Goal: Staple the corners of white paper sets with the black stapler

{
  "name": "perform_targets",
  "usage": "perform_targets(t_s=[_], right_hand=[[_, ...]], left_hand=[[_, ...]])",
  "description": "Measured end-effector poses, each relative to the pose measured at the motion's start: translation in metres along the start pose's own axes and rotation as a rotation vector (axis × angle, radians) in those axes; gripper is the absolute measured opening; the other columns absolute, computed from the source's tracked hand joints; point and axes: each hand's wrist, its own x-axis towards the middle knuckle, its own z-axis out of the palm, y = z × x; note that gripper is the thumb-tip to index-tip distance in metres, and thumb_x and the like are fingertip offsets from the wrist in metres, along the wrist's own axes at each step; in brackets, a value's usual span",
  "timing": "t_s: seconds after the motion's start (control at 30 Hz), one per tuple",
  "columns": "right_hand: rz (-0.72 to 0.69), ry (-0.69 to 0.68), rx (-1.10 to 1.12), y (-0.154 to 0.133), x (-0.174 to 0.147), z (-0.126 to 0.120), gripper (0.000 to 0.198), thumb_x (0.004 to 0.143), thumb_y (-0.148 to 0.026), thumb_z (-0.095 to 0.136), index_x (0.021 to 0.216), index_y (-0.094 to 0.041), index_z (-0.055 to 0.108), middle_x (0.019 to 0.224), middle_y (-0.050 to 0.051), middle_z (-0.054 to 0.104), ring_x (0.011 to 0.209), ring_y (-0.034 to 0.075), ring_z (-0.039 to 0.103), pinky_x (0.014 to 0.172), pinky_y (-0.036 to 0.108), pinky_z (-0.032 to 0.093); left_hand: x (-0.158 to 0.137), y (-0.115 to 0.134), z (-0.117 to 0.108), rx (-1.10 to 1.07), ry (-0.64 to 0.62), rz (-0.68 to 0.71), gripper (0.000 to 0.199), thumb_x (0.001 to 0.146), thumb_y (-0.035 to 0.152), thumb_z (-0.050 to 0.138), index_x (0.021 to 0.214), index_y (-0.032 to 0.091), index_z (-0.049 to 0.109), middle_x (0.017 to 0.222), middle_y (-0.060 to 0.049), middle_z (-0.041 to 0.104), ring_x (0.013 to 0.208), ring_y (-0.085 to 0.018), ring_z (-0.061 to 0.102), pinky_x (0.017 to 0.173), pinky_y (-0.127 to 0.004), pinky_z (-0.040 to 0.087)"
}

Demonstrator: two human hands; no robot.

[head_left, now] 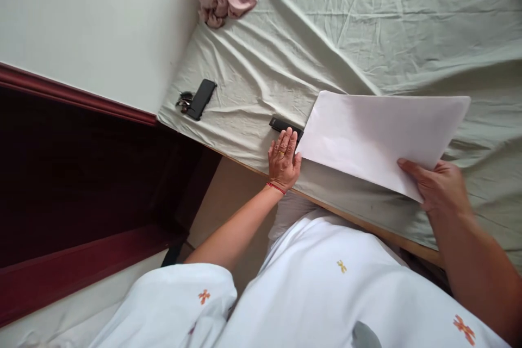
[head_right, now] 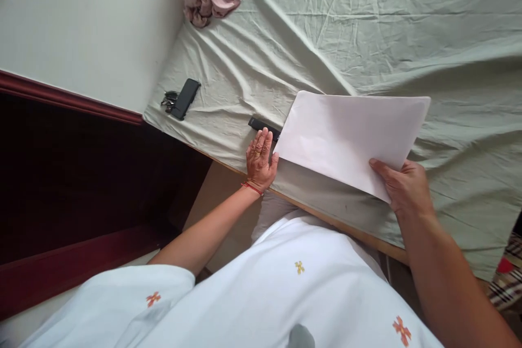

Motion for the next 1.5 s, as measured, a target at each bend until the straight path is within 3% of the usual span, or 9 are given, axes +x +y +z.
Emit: perform_targets(t_s=[0.27,0.57,0.77,1.07,1.27,1.5], right_hand=[[-0.036,0.069,0.006,0.008,-0.006,0.012,0.034,0.049,-0.03,0.093,0.08,-0.02,0.081,0.086,0.003,0.079,0.069,0.015,0.07,0.061,0.023,0.059],[-0.04,0.114,0.005,0.007,-0.01,0.015,0.034,0.05,-0.029,0.094,0.081,-0.021,0.081,0.09,0.002,0.079,0.07,0.014,0.07,0.065,0.023,0.06],[-0.107,0.155,-0.007,0.009,-0.007,0.017,0.033,0.053,-0.03,0.093,0.083,-0.022,0.081,0.093,0.002,0.079,0.075,0.016,0.072,0.067,0.026,0.061],[-0.077,0.077,0.022,0.009,-0.007,0.013,0.034,0.052,-0.03,0.093,0.082,-0.02,0.081,0.09,0.003,0.079,0.074,0.017,0.072,0.066,0.028,0.061],[-0.081,0.079,0.018,0.007,-0.008,0.014,0.034,0.052,-0.031,0.094,0.083,-0.022,0.082,0.092,0.002,0.08,0.076,0.016,0.071,0.069,0.026,0.061],[-0.052,0.087,-0.018,0.006,-0.01,0.013,0.034,0.053,-0.033,0.095,0.082,-0.022,0.082,0.083,0.001,0.077,0.067,0.013,0.067,0.055,0.021,0.056]], left_hand=[[0.0,-0.006,0.002,-0.034,0.041,0.041,0.055,0.105,0.034,0.034,0.156,0.019,0.042,0.159,-0.013,0.049,0.156,-0.02,0.034,0.128,-0.04,0.03],[-0.002,-0.01,0.004,-0.119,0.021,0.053,0.057,0.102,0.018,0.03,0.158,0.02,0.04,0.16,-0.012,0.048,0.157,-0.021,0.032,0.13,-0.043,0.028],[-0.002,-0.011,0.004,-0.066,0.031,0.064,0.058,0.101,0.015,0.029,0.158,0.021,0.04,0.159,-0.011,0.051,0.157,-0.018,0.032,0.13,-0.041,0.029],[-0.003,-0.012,0.002,-0.058,0.014,0.055,0.071,0.089,0.003,0.034,0.158,0.021,0.042,0.16,-0.007,0.049,0.156,-0.018,0.033,0.131,-0.04,0.027],[-0.003,-0.009,0.001,-0.006,0.043,0.07,0.071,0.086,0.001,0.034,0.153,0.022,0.05,0.154,-0.008,0.056,0.152,-0.018,0.041,0.121,-0.039,0.04],[-0.003,-0.006,0.004,0.019,0.03,0.042,0.068,0.087,0.002,0.037,0.151,0.022,0.053,0.154,-0.009,0.055,0.151,-0.02,0.043,0.119,-0.04,0.041]])
